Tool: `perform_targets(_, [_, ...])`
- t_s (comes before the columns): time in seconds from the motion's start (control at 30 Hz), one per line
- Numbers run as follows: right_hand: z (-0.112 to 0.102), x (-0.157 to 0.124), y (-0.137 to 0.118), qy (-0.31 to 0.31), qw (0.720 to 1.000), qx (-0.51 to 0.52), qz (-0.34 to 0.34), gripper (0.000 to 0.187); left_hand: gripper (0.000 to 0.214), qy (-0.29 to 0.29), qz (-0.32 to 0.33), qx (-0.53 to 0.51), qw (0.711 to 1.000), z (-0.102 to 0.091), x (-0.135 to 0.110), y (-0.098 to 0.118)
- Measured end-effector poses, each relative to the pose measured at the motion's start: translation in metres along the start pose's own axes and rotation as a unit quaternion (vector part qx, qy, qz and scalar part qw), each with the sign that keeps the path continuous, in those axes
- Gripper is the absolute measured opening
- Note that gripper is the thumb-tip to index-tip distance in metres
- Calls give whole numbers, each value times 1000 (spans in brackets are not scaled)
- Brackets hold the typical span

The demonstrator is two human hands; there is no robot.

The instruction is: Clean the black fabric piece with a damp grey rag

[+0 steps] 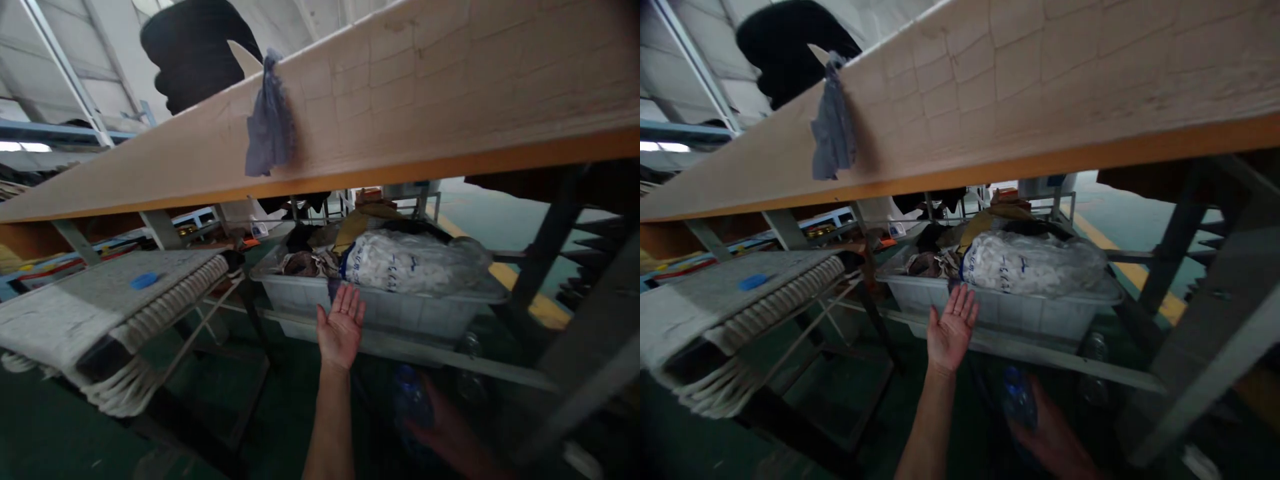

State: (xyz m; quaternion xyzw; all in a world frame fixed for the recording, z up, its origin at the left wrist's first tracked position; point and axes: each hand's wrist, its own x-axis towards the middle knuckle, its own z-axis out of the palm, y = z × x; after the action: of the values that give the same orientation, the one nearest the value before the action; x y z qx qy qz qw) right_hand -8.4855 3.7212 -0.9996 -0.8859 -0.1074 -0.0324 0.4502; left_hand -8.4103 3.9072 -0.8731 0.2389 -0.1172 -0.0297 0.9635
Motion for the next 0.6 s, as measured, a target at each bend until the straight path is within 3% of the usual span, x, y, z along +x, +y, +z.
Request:
perform_targets(0.1, [-37,5,-24,-45,998,-20,-27,62,59,32,-20,-59,998,-9,-31,-40])
perform_targets(0.2, [-54,-2,-30,-78,993,-64,-65,56,60,78,-25,-95,992,-21,-67,-73])
perform_targets(0.37, [-48,-26,-6,-155,976,-124,-85,54,60,162,-42,-73,983,-35,-105,-109])
perform_targets(0.5, [-46,-36,0,-184,961,-182,-92,65,62,203,-62,-52,976,-41,-114,-122])
perform_targets(0.6, [-52,-40,-8,-205,948,-227,-84,62,64,211,-87,-15,974,-43,-115,-129])
